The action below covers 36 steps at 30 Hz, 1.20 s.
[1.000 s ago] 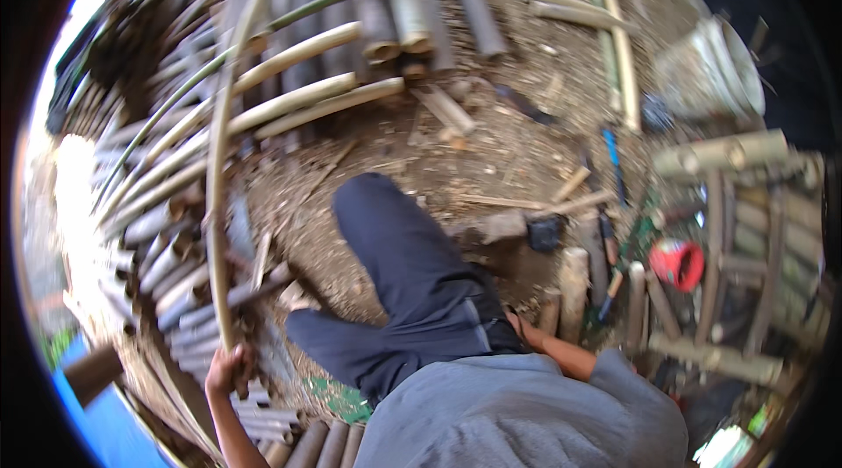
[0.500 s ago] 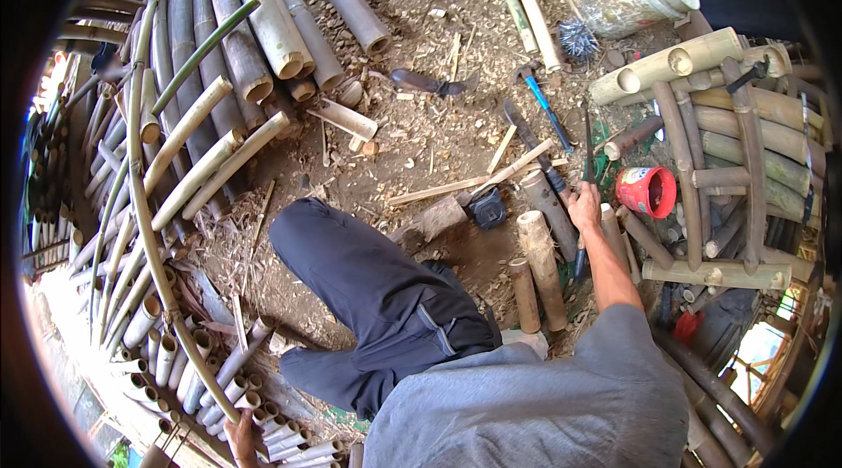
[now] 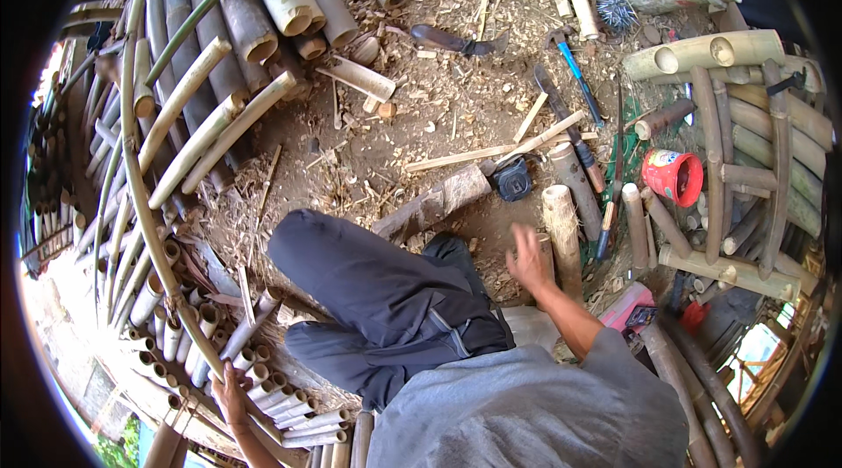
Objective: The person sits on the ground in a workshop and assembles a bamboo structure. They use a hammer to fit bamboo pieces together, measure lengths with a tape measure, and cut bamboo with a hand saw. The person repeatedly adjusts and secures the bamboo components to form a frame.
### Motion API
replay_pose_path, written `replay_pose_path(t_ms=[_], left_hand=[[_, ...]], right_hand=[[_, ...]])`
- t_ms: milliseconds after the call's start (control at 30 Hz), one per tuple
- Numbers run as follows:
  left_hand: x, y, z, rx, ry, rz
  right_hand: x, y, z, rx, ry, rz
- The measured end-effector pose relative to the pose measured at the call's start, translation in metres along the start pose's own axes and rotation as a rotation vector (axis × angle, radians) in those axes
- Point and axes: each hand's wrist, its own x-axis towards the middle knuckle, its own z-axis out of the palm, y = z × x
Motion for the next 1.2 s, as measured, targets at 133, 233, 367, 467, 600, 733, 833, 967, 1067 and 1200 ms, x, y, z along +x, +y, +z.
replay_pose_path(t_ms=[133,233,367,467,600,733,833,967,1067,1200], left_hand=[[-0.015,-0.009,-0.008,0.337,0.423,0.196],[-0.074,0.034,0.008,0.327,0.660,0.513],[-0.164,0.050,0.046,-0.022,0.229,0.518],[-0.195,0.040,0.115,-0.367,-0.173,0.393],[-0.205,0.055,0.178,-0.749,-0.441,0.331],[-0.215,0.049,0.193,-1.035,-0.434,0.136],[-0.218,0.036,0.203,-1.376,-0.357,0.119],[-0.206,0.003,0.204,-1.107,0.181,0.320],[-0.219,-0.012,0.180,-0.853,0.311,0.118],[-0.203,-0.024,0.187,-1.063,0.352,0.031]], right_hand=[[0.093,-0.076,-0.051,-0.328,0.161,-0.136],[0.126,-0.083,-0.056,-0.235,0.135,-0.241],[0.118,-0.049,-0.094,-0.249,0.057,-0.121],[0.096,-0.036,-0.153,0.884,-0.379,0.243],[0.032,-0.228,-0.205,0.920,-0.658,-0.078],[-0.012,-0.329,-0.159,0.629,-0.948,-0.621],[-0.022,-0.351,-0.105,0.881,-1.100,-0.340],[-0.047,-0.387,-0.086,0.357,-0.859,-0.976],[-0.090,-0.434,-0.094,-0.198,-0.586,-1.936],[-0.084,-0.442,-0.064,-0.228,-0.754,-1.928]])
